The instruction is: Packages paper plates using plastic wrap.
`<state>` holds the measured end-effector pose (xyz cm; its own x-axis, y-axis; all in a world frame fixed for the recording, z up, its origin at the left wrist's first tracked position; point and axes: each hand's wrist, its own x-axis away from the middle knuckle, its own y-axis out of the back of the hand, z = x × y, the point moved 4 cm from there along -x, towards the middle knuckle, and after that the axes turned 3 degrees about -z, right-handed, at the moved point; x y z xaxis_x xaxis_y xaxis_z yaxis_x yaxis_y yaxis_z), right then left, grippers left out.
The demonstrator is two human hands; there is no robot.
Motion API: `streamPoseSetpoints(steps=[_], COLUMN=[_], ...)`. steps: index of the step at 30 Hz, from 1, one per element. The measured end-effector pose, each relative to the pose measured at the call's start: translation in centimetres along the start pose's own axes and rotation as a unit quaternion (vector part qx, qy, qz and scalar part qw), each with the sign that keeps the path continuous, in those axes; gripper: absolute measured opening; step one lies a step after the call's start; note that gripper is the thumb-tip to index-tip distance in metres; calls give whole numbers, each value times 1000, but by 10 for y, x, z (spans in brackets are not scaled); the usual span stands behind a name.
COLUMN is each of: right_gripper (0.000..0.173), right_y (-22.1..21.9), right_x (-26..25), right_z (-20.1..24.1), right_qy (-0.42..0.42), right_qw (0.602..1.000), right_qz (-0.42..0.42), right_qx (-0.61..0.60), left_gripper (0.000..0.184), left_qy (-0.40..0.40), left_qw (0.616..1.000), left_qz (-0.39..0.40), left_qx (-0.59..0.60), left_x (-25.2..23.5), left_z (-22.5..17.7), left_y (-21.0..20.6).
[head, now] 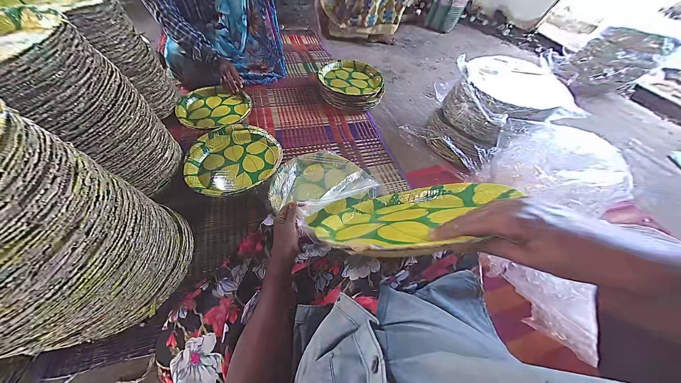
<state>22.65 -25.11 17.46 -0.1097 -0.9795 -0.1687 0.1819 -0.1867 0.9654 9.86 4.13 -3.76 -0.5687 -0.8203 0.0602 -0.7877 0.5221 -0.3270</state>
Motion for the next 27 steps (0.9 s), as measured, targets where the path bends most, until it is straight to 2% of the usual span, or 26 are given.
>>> streamPoseSetpoints(steps=[3, 6, 9, 13, 15, 17, 20, 22, 25, 27], right_gripper=[22, 31, 26, 24, 26, 37, 53, 44, 32, 29], right_y=[-54, -124, -180, -222, -229, -219, -195, -188, -189, -188], right_x=[-27, -61, -99, -136, -139, -132, -102, -81, -59, -61], right_z=[5, 6, 19, 31, 30, 28, 13, -9, -25, -21], right_qy=[-63, -96, -81, -98, -70, -46, -95, -144, -136, -136], right_qw=[997, 991, 990, 978, 982, 989, 984, 977, 988, 988], right_qz=[36, 89, 110, 184, 173, 141, 153, 156, 43, 36], right_qx=[-11, -14, 14, -13, -33, -30, 0, 34, 62, 69], left_gripper=[25, 28, 28, 27, 28, 28, 26, 25, 28, 30], left_qy=[-71, -150, -194, -184, -165, -162, -191, -205, -91, -44], left_qw=[979, 933, 899, 885, 893, 905, 907, 915, 959, 966], left_qz=[53, 100, 144, 158, 156, 134, 82, 68, 74, 74], left_qx=[-184, -312, -366, -398, -387, -371, -365, -341, -258, -243], left_x=[11, 18, 19, 21, 18, 13, 8, 6, 6, 7], left_z=[-17, -25, -21, -17, -13, -14, -16, -17, -14, -12], left_y=[-4, -14, -23, -23, -20, -16, -7, -10, -17, -18])
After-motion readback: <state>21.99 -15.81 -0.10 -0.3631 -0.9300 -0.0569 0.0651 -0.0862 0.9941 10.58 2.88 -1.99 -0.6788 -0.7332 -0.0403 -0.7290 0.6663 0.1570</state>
